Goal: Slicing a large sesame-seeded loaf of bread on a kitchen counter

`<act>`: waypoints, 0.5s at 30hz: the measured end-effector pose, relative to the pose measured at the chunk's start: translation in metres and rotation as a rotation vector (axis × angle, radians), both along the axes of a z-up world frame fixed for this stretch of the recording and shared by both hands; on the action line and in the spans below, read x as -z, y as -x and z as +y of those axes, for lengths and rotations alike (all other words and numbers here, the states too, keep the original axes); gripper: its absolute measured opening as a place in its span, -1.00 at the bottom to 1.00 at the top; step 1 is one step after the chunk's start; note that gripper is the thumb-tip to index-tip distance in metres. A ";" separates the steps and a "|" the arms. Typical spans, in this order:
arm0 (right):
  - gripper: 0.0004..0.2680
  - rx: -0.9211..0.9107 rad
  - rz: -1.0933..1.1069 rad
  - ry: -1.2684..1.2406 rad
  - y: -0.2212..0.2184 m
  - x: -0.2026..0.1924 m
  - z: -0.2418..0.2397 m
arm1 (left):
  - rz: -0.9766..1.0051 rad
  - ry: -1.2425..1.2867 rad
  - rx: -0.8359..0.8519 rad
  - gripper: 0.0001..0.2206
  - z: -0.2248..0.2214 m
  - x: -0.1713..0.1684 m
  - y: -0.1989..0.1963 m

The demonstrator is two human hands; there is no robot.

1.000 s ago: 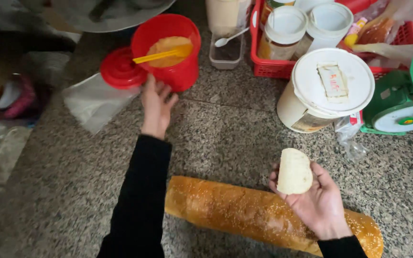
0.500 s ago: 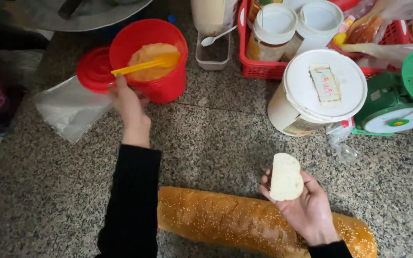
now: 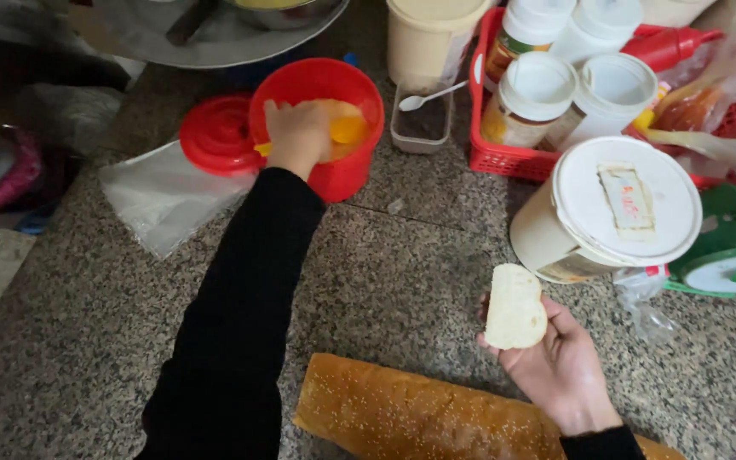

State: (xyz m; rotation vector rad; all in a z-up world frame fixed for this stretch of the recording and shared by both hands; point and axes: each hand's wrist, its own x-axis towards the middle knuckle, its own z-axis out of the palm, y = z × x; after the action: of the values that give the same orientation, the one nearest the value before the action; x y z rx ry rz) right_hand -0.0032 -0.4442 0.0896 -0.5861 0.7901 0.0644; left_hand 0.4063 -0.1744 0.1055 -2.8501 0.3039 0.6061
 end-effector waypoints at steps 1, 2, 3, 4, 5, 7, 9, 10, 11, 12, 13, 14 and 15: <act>-0.69 -0.005 0.001 0.003 -0.003 -0.001 0.002 | 0.001 0.003 -0.005 -0.35 0.001 -0.003 0.000; -0.66 -0.031 -0.022 -0.005 -0.006 -0.002 0.003 | -0.096 0.071 -0.007 -0.48 0.001 -0.005 0.000; -0.62 -0.053 -0.045 -0.015 -0.008 -0.002 0.004 | -0.193 0.136 -0.006 -0.59 0.001 -0.007 0.001; -0.62 -0.055 -0.043 -0.014 -0.011 -0.003 0.006 | -0.192 0.137 -0.009 -0.59 0.004 -0.006 -0.001; -0.62 -0.050 -0.013 -0.018 -0.012 -0.004 0.009 | -0.195 0.150 -0.019 -0.60 0.007 -0.004 -0.001; -0.62 -0.045 0.018 -0.023 -0.012 0.001 0.013 | -0.197 0.162 -0.028 -0.60 0.009 -0.001 -0.002; -0.61 -0.043 -0.044 -0.129 -0.012 0.011 0.017 | -0.217 0.206 -0.057 -0.61 0.007 0.001 -0.002; -0.61 -0.044 -0.044 -0.128 -0.012 0.012 0.019 | -0.216 0.207 -0.058 -0.61 0.004 0.004 0.001; -0.63 -0.044 -0.013 -0.087 -0.011 0.013 0.020 | -0.226 0.231 -0.072 -0.62 -0.001 0.006 0.004; -0.65 -0.045 0.018 -0.046 -0.010 0.014 0.021 | -0.236 0.256 -0.086 -0.62 -0.005 0.009 0.008; -0.65 -0.042 0.020 -0.045 -0.010 0.010 0.022 | -0.233 0.258 -0.082 -0.62 -0.010 0.009 0.009; -0.64 -0.035 0.011 -0.056 -0.010 0.006 0.022 | -0.242 0.282 -0.093 -0.62 -0.016 0.008 0.010; -0.63 -0.028 0.002 -0.068 -0.010 0.002 0.023 | -0.250 0.306 -0.103 -0.63 -0.021 0.008 0.011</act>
State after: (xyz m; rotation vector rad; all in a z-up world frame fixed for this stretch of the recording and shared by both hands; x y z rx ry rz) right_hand 0.0070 -0.4217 0.0871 -0.5322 0.7785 0.1168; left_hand 0.3948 -0.1954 0.0976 -3.2076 0.2240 0.2301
